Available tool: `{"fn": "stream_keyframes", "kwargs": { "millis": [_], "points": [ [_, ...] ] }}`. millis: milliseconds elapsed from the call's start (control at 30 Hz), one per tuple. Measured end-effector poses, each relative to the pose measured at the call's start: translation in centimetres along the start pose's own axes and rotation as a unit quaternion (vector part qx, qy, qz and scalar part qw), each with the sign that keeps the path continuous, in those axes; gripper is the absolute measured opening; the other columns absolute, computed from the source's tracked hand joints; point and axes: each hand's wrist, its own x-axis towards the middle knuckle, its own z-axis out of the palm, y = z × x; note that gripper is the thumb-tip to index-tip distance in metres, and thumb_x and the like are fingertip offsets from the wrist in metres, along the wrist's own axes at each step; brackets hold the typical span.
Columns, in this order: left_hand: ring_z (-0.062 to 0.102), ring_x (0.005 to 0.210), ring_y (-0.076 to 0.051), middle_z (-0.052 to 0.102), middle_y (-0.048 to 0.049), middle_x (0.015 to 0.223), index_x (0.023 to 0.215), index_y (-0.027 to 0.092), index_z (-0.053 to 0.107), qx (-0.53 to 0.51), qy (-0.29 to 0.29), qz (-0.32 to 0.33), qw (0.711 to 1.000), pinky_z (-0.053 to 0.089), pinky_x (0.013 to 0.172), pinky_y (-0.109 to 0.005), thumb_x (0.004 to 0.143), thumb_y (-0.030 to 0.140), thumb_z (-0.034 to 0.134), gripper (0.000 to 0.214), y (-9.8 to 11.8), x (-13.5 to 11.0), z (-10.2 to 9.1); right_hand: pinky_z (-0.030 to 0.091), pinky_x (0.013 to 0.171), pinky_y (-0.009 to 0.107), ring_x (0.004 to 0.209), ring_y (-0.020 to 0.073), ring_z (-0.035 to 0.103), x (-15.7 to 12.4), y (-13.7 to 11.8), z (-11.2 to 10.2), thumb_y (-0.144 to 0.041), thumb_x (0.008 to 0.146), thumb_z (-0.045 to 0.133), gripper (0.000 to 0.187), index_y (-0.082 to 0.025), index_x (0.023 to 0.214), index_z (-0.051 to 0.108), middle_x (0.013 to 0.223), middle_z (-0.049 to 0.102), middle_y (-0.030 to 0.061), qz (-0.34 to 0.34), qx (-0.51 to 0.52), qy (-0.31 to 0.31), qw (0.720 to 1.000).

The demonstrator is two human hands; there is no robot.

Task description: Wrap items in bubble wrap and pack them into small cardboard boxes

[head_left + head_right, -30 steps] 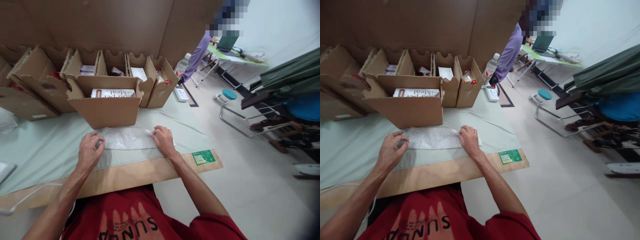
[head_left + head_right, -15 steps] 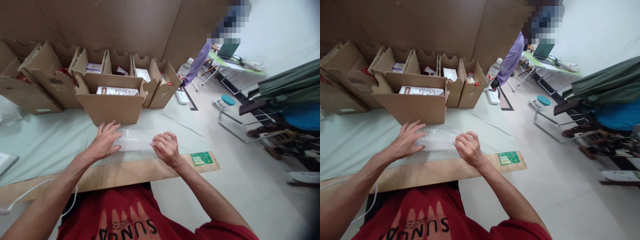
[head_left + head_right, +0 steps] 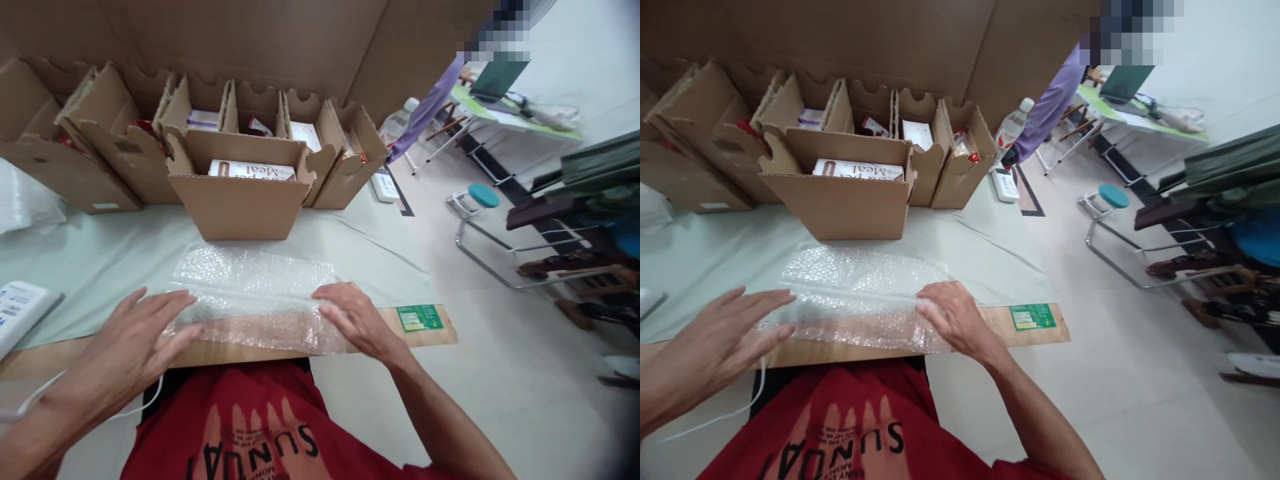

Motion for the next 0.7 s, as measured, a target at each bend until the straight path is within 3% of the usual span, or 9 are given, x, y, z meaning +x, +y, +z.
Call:
{"fn": "stream_keyframes", "kwargs": {
  "millis": [67, 133, 200, 267, 433, 533, 633, 700],
  "points": [
    [0.059, 0.133, -0.035, 0.063, -0.0162, 0.145, 0.132, 0.018, 0.065, 0.018, 0.03, -0.083, 0.996, 0.039, 0.115, -0.053, 0.101, 0.046, 0.039, 0.05, 0.8, 2.8, -0.2, 0.047, 0.095, 0.041, 0.11, 0.0273, 0.07, 1.0, 1.5, 0.6, -0.037, 0.106, 0.053, 0.029, -0.018, 0.118, 0.071, 0.12, 0.076, 0.0108, 0.096, -0.072, 0.029, 0.992],
    [0.057, 0.133, -0.041, 0.055, -0.0244, 0.151, 0.142, 0.011, 0.058, 0.049, 0.038, -0.179, 0.982, 0.045, 0.107, -0.055, 0.099, 0.039, 0.039, 0.054, 1.2, 5.8, 0.2, 0.046, 0.092, 0.042, 0.11, 0.0323, 0.068, 1.9, 3.0, 1.5, -0.032, 0.099, 0.065, 0.033, -0.013, 0.125, 0.069, 0.125, 0.073, 0.0169, 0.176, -0.166, 0.021, 0.97],
    [0.061, 0.124, -0.045, 0.061, -0.0294, 0.14, 0.147, 0.007, 0.051, 0.066, -0.003, -0.268, 0.961, 0.05, 0.097, -0.056, 0.097, 0.032, 0.041, 0.057, 1.1, 7.8, 1.0, 0.044, 0.088, 0.041, 0.108, 0.0333, 0.067, 2.4, 4.1, 2.4, -0.028, 0.095, 0.069, 0.034, -0.012, 0.125, 0.069, 0.12, 0.074, 0.0178, 0.216, -0.217, -0.003, 0.952],
    [0.065, 0.117, -0.045, 0.068, -0.0288, 0.125, 0.148, 0.005, 0.049, 0.062, -0.039, -0.323, 0.944, 0.051, 0.092, -0.055, 0.096, 0.027, 0.039, 0.057, 0.7, 8.4, 1.7, 0.041, 0.087, 0.039, 0.104, 0.0306, 0.066, 2.7, 4.7, 3.2, -0.023, 0.097, 0.065, 0.023, -0.015, 0.117, 0.072, 0.109, 0.076, 0.0139, 0.214, -0.219, -0.008, 0.952],
    [0.071, 0.109, -0.038, 0.073, -0.0245, 0.119, 0.147, 0.008, 0.05, 0.012, -0.031, -0.364, 0.931, 0.05, 0.095, -0.052, 0.096, 0.02, 0.034, 0.055, -0.6, 6.6, 1.7, 0.035, 0.089, 0.038, 0.099, 0.0266, 0.062, 4.7, 4.2, 4.1, -0.02, 0.101, 0.056, 0.02, -0.019, 0.111, 0.073, 0.102, 0.077, 0.0096, 0.134, -0.207, 0.047, 0.968],
    [0.071, 0.111, -0.039, 0.072, -0.0255, 0.119, 0.15, 0.007, 0.048, 0.003, -0.009, -0.384, 0.923, 0.05, 0.096, -0.055, 0.097, 0.02, 0.036, 0.056, -1.5, 5.6, 1.2, 0.036, 0.09, 0.039, 0.102, 0.0279, 0.061, 6.9, 3.9, 3.8, -0.02, 0.1, 0.055, 0.022, -0.02, 0.115, 0.072, 0.104, 0.076, 0.0108, 0.124, -0.219, 0.044, 0.967],
    [0.059, 0.13, -0.045, 0.061, -0.0293, 0.138, 0.153, 0.006, 0.043, 0.008, 0.056, -0.395, 0.917, 0.047, 0.104, -0.061, 0.096, 0.027, 0.049, 0.062, -1.5, 5.3, 1.6, 0.039, 0.093, 0.043, 0.114, 0.0334, 0.06, 8.1, 3.4, 3.6, -0.022, 0.095, 0.062, 0.036, -0.016, 0.13, 0.067, 0.129, 0.071, 0.0181, 0.154, -0.241, 0.03, 0.958],
    [0.04, 0.148, -0.049, 0.041, -0.0319, 0.158, 0.156, 0.005, 0.039, 0.004, 0.134, -0.362, 0.922, 0.038, 0.114, -0.065, 0.096, 0.036, 0.053, 0.069, -0.4, 5.7, 2.7, 0.041, 0.099, 0.048, 0.13, 0.0383, 0.054, 8.1, 2.3, 4.1, -0.026, 0.095, 0.063, 0.05, -0.012, 0.143, 0.058, 0.152, 0.055, 0.0232, 0.16, -0.245, 0.053, 0.955]
  ]
}}
